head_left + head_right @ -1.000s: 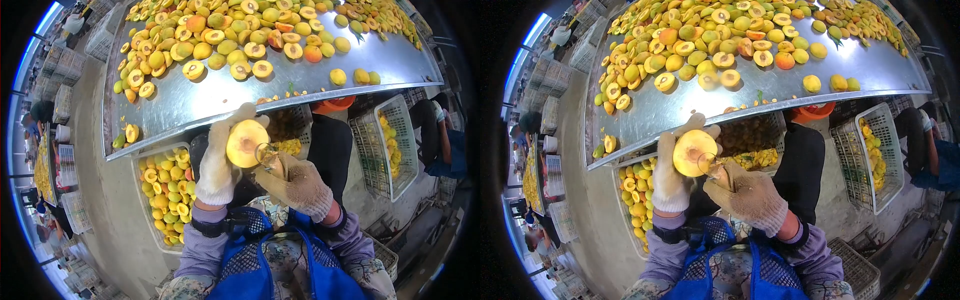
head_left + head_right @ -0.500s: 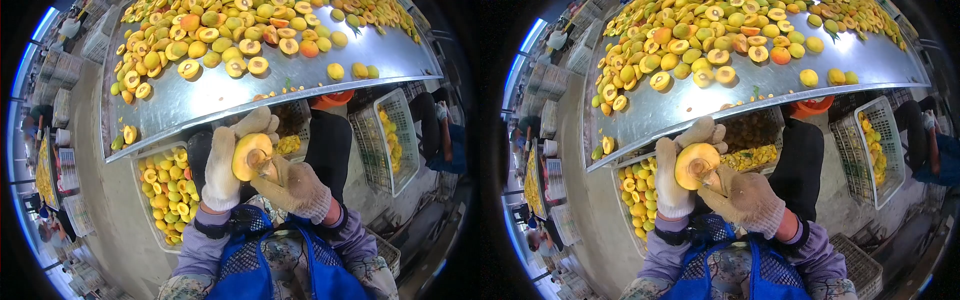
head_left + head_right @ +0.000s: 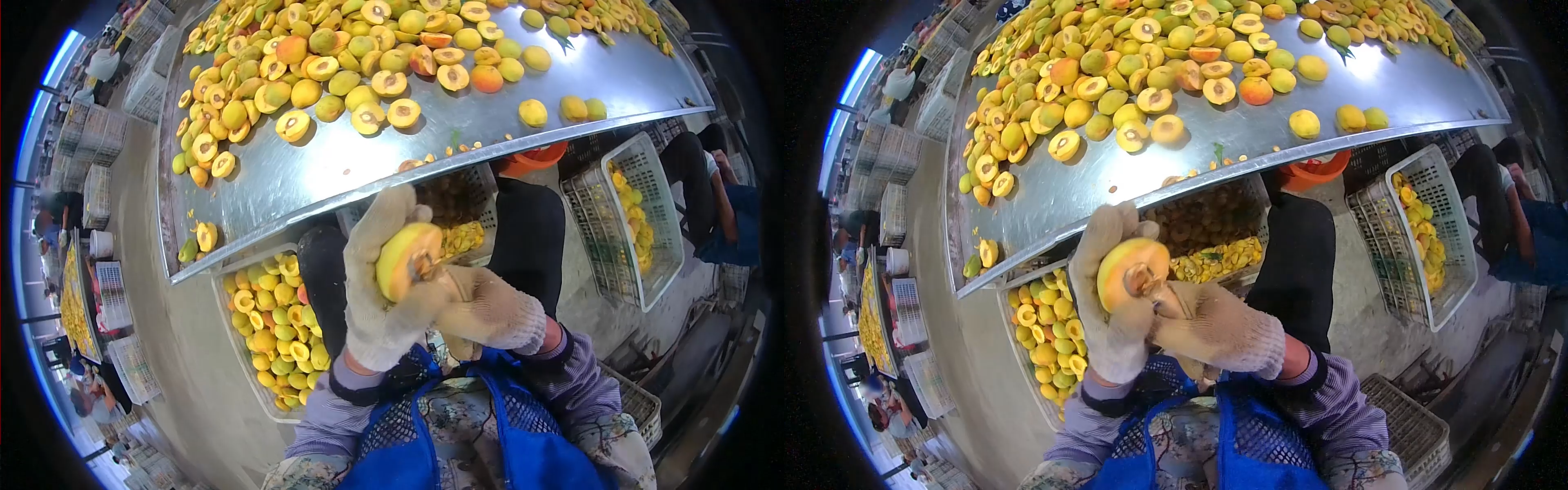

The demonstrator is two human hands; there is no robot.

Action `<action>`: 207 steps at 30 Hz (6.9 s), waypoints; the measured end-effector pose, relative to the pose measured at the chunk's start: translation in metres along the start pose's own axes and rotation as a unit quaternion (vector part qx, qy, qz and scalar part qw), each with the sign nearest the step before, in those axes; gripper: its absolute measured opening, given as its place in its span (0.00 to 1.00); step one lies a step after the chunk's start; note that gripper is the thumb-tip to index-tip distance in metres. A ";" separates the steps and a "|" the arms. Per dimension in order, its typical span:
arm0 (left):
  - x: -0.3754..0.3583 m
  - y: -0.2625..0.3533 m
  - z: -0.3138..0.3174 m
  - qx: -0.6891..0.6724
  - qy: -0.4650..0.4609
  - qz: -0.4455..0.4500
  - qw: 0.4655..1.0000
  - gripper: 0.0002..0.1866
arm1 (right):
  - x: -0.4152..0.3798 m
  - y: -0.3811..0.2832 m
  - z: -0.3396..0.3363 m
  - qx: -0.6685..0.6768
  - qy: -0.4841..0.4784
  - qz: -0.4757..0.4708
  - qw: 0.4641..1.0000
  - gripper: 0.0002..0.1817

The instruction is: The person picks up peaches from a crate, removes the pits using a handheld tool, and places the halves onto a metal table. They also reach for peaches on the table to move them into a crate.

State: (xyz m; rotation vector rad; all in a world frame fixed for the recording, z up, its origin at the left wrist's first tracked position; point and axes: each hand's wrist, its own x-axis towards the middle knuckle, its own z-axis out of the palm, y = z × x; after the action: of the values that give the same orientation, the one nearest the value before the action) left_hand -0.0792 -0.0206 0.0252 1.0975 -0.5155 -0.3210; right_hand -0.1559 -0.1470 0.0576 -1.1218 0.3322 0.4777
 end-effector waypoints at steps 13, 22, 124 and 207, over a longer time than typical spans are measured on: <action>0.023 0.023 -0.007 0.222 -0.096 -0.036 0.970 0.29 | -0.001 0.027 -0.006 0.069 -0.078 0.078 0.991 0.21; 0.029 0.026 -0.015 0.266 -0.234 0.028 0.935 0.14 | -0.002 0.058 -0.008 0.244 -0.134 0.050 0.959 0.16; 0.024 0.016 0.013 0.357 -0.127 0.115 0.918 0.18 | 0.014 0.050 -0.011 -0.072 0.080 -0.360 0.927 0.15; 0.043 0.026 0.020 0.200 -0.290 -0.119 0.928 0.16 | -0.027 0.069 -0.013 0.306 -0.056 -0.088 0.946 0.13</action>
State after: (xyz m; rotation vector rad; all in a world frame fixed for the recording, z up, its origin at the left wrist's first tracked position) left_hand -0.0545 -0.0460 0.0658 1.4687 -1.0077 -0.7932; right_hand -0.2151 -0.1401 0.0120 -0.5093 0.2508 0.2479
